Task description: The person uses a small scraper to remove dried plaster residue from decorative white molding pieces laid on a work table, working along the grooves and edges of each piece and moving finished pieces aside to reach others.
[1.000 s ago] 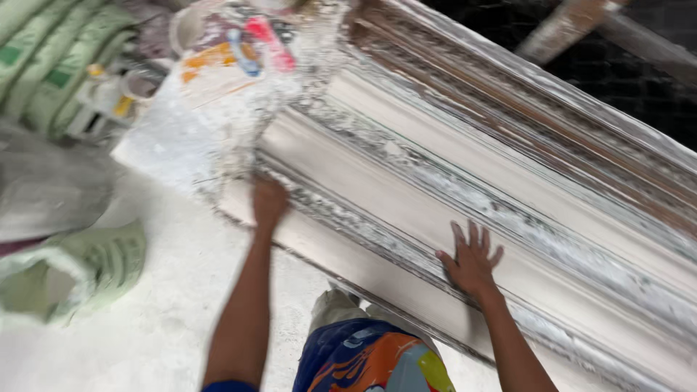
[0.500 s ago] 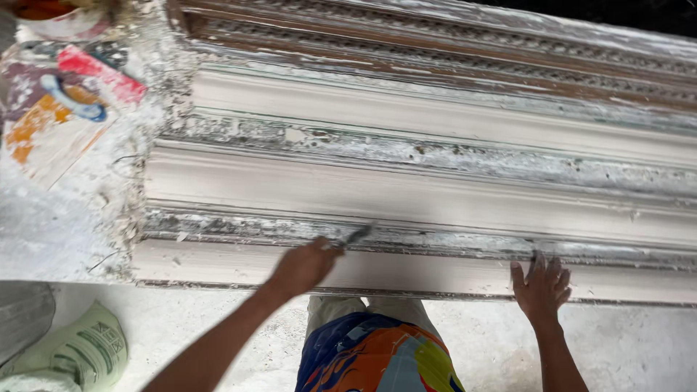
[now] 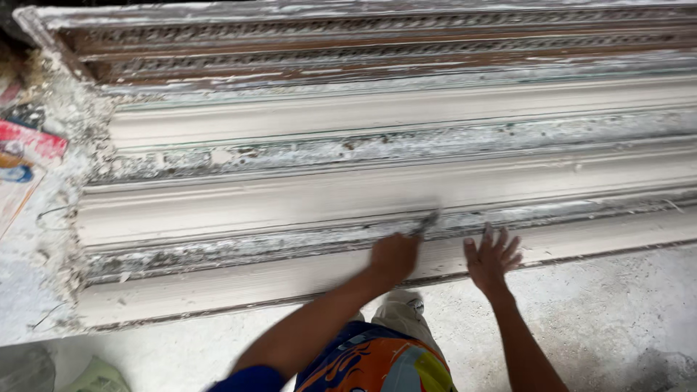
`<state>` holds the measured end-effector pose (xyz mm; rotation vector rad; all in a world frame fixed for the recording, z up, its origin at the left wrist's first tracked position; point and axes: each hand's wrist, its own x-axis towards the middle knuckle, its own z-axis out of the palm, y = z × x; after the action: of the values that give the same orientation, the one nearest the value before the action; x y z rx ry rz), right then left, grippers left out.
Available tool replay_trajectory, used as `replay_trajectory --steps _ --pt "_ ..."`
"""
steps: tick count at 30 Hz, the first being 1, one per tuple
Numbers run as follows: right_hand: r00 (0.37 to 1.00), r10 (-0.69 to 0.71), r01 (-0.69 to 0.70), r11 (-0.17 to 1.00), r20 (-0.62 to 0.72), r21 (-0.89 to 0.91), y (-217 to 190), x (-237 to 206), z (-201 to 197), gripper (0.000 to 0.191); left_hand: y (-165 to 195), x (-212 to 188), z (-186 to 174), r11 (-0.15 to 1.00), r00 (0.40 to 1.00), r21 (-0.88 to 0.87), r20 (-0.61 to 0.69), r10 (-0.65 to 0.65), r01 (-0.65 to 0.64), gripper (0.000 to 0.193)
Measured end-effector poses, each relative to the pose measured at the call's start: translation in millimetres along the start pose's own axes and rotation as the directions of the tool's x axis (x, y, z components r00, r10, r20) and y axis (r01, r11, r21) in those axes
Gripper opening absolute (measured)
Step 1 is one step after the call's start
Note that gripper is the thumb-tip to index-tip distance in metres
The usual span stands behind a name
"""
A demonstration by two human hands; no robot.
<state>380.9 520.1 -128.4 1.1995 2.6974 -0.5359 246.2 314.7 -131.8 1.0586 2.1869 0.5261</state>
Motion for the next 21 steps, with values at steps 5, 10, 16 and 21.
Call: replay_trajectory --steps 5,10,16,21 --pt "0.941 -0.165 0.21 0.97 -0.296 0.126 26.4 -9.3 -0.3 0.068 113.2 69.3 16.6 0.99 0.971 0.091 -0.206 0.122 -0.105 0.022" --pt "0.83 -0.275 0.401 0.899 -0.485 0.177 142.0 -48.2 -27.6 0.052 118.9 49.4 -18.5 0.993 0.998 0.116 -0.062 0.026 -0.019 0.035" --pt "0.976 0.177 -0.058 0.769 -0.125 0.637 286.6 -86.9 -80.4 0.03 206.0 122.8 30.3 0.971 0.994 0.235 -0.106 -0.02 0.045 0.029" --pt "0.975 0.111 0.02 0.824 -0.195 0.566 353.5 -76.2 -102.0 0.025 339.1 229.9 90.5 0.978 0.98 0.207 -0.187 0.063 -0.024 0.031"
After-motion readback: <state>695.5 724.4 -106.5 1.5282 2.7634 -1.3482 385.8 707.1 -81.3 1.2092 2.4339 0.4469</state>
